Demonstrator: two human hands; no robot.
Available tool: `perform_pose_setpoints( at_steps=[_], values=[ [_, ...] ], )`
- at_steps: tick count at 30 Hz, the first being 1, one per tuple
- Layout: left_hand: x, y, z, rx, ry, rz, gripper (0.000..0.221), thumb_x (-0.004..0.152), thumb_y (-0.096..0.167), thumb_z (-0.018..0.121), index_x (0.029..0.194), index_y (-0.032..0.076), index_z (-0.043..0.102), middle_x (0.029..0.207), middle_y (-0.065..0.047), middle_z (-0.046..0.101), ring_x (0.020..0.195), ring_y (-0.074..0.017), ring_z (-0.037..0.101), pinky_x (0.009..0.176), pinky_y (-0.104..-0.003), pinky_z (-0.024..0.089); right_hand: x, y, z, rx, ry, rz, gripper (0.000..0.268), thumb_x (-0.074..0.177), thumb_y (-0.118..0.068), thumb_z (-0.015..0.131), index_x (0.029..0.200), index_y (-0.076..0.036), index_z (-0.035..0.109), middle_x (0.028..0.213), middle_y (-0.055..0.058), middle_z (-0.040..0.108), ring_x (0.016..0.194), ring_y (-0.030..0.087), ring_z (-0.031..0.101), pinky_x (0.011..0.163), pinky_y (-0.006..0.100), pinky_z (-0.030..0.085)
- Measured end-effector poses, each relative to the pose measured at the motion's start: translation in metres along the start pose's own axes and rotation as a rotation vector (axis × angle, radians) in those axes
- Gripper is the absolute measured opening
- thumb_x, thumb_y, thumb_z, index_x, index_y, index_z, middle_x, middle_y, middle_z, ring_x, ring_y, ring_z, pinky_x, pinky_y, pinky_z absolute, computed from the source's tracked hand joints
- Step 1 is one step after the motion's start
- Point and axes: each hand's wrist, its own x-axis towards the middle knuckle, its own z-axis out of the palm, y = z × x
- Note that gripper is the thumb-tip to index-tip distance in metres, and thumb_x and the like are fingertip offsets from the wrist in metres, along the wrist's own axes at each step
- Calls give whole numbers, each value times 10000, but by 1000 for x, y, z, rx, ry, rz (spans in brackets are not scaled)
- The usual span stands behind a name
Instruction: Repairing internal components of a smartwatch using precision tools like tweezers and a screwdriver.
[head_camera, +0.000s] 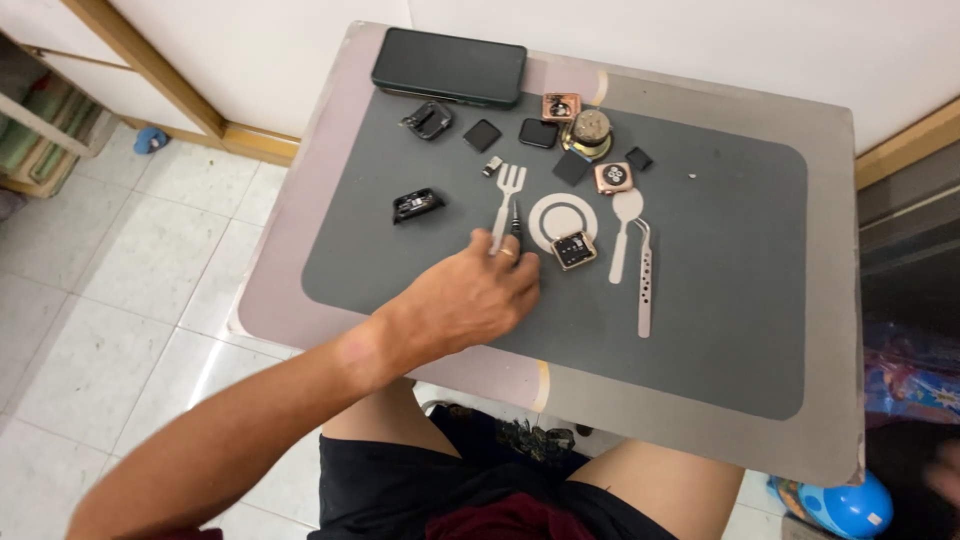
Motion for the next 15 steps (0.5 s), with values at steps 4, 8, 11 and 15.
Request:
perform_pose_setpoints(
  at_steps=[4, 8, 11, 15],
  values=[
    [1, -8, 4, -1, 260, 34, 70, 939, 94, 598, 970, 150, 626, 870, -74, 603, 822, -255, 595, 716, -382, 464, -71, -321, 54, -68, 454, -775, 337, 894, -37, 829, 1219, 4, 749, 987, 102, 775, 811, 171, 726, 832, 353, 577],
    [17, 26, -18, -304, 531, -30, 147, 1038, 188, 609, 1165, 143, 669, 1147, -122, 716, 1018, -312, 714, 909, -468, 545, -56, -304, 109, 62, 192, -652, 654, 793, -195, 813, 1401, -100, 594, 1121, -7, 792, 720, 40, 743, 425, 213, 439],
    [41, 56, -54, -778, 671, -123, 205, 1111, 12, 450, 1180, -1, 642, 1163, -177, 658, 950, -302, 667, 746, -385, 495, -65, -273, 139, 237, 240, -693, 600, 786, -85, 726, 1374, -19, 626, 1073, 73, 779, 774, 117, 737, 759, 255, 585],
    [70, 90, -54, -1003, 893, -416, 195, 1097, 214, 581, 1097, 57, 698, 929, -67, 604, 730, -229, 531, 706, -347, 478, -63, -277, 176, 615, 595, -380, 632, 744, 94, 582, 1375, 126, 576, 1021, 81, 588, 894, 97, 556, 783, 199, 350]
  ],
)
